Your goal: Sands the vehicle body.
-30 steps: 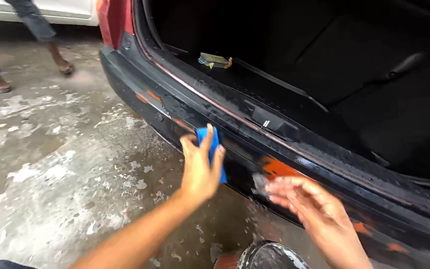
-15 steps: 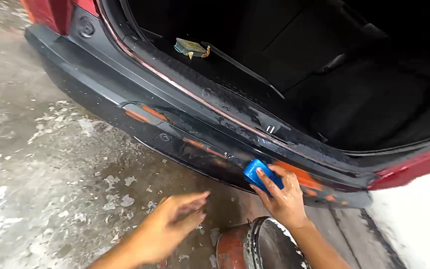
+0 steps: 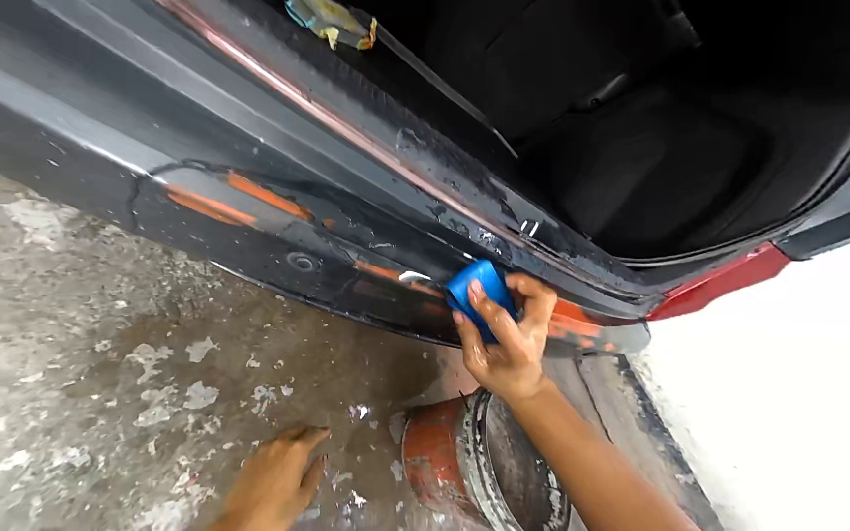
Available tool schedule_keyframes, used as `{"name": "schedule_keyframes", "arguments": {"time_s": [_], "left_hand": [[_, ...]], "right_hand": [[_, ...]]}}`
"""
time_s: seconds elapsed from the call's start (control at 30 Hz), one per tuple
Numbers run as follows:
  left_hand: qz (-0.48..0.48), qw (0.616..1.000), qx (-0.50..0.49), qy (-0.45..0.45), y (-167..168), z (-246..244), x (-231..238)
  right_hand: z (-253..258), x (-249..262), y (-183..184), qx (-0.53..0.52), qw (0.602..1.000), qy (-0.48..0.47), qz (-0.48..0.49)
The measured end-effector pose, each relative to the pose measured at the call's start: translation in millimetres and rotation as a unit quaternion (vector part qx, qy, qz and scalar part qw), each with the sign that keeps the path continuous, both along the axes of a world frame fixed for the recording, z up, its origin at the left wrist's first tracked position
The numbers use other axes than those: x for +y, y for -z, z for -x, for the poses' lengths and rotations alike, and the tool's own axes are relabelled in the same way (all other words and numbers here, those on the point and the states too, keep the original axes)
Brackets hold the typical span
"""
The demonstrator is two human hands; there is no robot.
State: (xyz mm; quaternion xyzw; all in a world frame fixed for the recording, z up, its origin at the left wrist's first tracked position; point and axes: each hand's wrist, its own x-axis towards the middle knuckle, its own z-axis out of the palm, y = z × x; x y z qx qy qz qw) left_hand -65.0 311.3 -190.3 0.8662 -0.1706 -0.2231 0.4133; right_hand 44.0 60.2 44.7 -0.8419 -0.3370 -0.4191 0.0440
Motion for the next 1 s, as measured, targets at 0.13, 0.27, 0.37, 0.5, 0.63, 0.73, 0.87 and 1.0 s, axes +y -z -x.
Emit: {"name": "schedule_keyframes", "arguments": {"time_s": [0.13, 0.27, 0.37, 0.5, 0.63, 0.73, 0.87, 1.0], "left_hand": [[0.005, 0.993, 0.061, 0.105, -10, 3, -7], [0.032, 0.996, 0.048, 0.064, -4, 1, -2], [-0.035, 0.99, 0.093, 0.1, 9, 4, -5], [-0.037, 0.985, 0.108, 0.13, 7, 7, -7], [-0.029, 0.99, 0.097, 0.094, -1, 1, -1], [-0.033, 0.99, 0.099, 0.096, 5, 0, -12], [-0.028, 0.984, 0.118, 0.127, -4, -5, -18], [0.013, 0.991, 0.117, 0.063, -13, -13, 8]], "right_hand": [[19, -21, 9, 0.006, 0.999, 0.031, -0.002], [14, -6, 19, -0.04, 0.995, 0.069, -0.052], [-10, 40, -2, -0.05, 0.995, 0.053, -0.075], [14, 27, 4, -0.002, 0.994, 0.065, -0.09], [14, 38, 16, -0.029, 0.993, 0.067, -0.09], [-20, 119, -7, -0.041, 0.997, 0.016, -0.067], [-21, 134, -22, 0.04, 0.999, -0.026, -0.013], [4, 67, 6, 0.002, 1.0, 0.001, -0.009]]}}
